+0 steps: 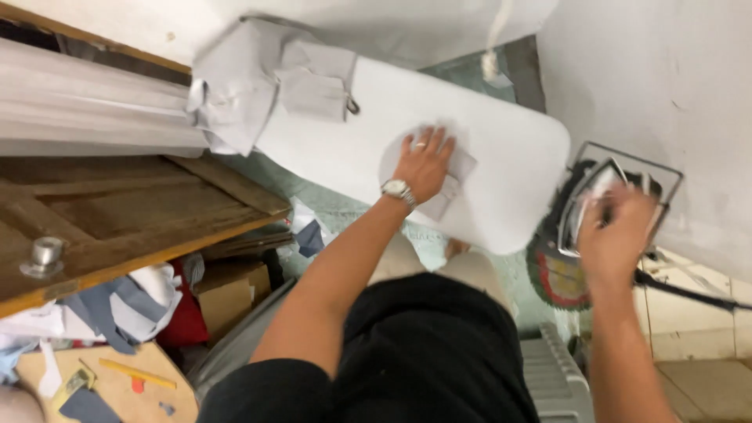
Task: Ironing a white garment on an ironing board in a sewing factory.
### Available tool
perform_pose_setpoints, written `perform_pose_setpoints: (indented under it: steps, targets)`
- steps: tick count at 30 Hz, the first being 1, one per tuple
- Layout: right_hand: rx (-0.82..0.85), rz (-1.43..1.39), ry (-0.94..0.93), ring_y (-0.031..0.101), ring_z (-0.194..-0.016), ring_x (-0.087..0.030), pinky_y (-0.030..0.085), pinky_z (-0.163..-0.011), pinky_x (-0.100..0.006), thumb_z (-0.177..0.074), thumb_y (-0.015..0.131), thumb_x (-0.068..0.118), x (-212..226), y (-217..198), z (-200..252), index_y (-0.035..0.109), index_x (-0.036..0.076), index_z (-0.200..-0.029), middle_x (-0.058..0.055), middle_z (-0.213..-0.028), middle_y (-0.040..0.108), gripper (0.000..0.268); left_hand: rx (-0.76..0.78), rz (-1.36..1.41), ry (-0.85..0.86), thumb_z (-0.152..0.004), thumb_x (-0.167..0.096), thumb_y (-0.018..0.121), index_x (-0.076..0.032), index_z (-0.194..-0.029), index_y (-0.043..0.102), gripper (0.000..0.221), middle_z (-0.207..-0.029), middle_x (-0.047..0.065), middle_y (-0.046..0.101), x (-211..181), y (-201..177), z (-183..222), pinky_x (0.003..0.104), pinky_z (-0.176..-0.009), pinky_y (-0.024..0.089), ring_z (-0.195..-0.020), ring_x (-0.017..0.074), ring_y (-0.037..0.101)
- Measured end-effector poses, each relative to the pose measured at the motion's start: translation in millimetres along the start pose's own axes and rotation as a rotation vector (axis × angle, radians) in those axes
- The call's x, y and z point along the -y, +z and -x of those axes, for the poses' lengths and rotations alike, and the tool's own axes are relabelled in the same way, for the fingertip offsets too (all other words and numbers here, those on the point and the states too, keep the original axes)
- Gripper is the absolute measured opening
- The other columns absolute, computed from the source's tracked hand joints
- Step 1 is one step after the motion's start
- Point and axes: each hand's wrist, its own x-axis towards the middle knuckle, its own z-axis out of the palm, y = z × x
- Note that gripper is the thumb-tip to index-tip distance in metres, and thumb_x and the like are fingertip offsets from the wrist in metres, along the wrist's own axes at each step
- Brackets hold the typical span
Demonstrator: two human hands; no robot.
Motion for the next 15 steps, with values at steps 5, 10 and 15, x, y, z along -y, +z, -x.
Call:
perform_pose_setpoints:
  steps: [5, 10, 15]
  targets:
    - [0.464, -0.073, -0.171, 0.081, -0.129, -0.040, 0.066, -0.113, -0.050, -0.117, 0.089, 0.026, 79.3, 84.1, 21.7, 0.084, 0.008, -0.148, -0.014, -0.133, 0.080, 0.036, 0.322, 0.008, 0.129, -0.116, -0.040, 0.074, -0.029, -0.193, 0.045, 0.082, -0.177, 0.010, 0.065, 35.5, 40.5, -58.2, 0.072, -0.126, 0.048, -0.165, 0.0394, 0.063]
    - [0.535, 0.040, -0.441, 0.082, -0.127, -0.039, 0.067, -0.105, -0.051, -0.114, 0.088, 0.034, 76.6, 177.4, -34.1, 0.086, 0.015, -0.145, -0.013, -0.129, 0.081, 0.036, 0.234, 0.277, 0.133, -0.103, -0.045, 0.084, -0.031, -0.133, 0.084, 0.033, -0.134, 0.004, 0.076, 88.8, 74.0, -16.8, 0.065, -0.109, 0.054, -0.127, 0.0338, 0.078]
    - [0.521, 0.263, -0.590, 0.086, -0.119, -0.039, 0.069, -0.098, -0.053, -0.123, 0.082, 0.047, 145.3, 300.8, -172.7, 0.090, 0.014, -0.139, -0.014, -0.126, 0.083, 0.037, 0.077, 0.727, 0.058, -0.097, -0.047, 0.088, -0.030, -0.116, 0.079, 0.027, -0.130, 0.001, 0.079, 188.6, -3.0, 89.4, 0.058, -0.098, 0.063, -0.117, 0.0352, 0.087]
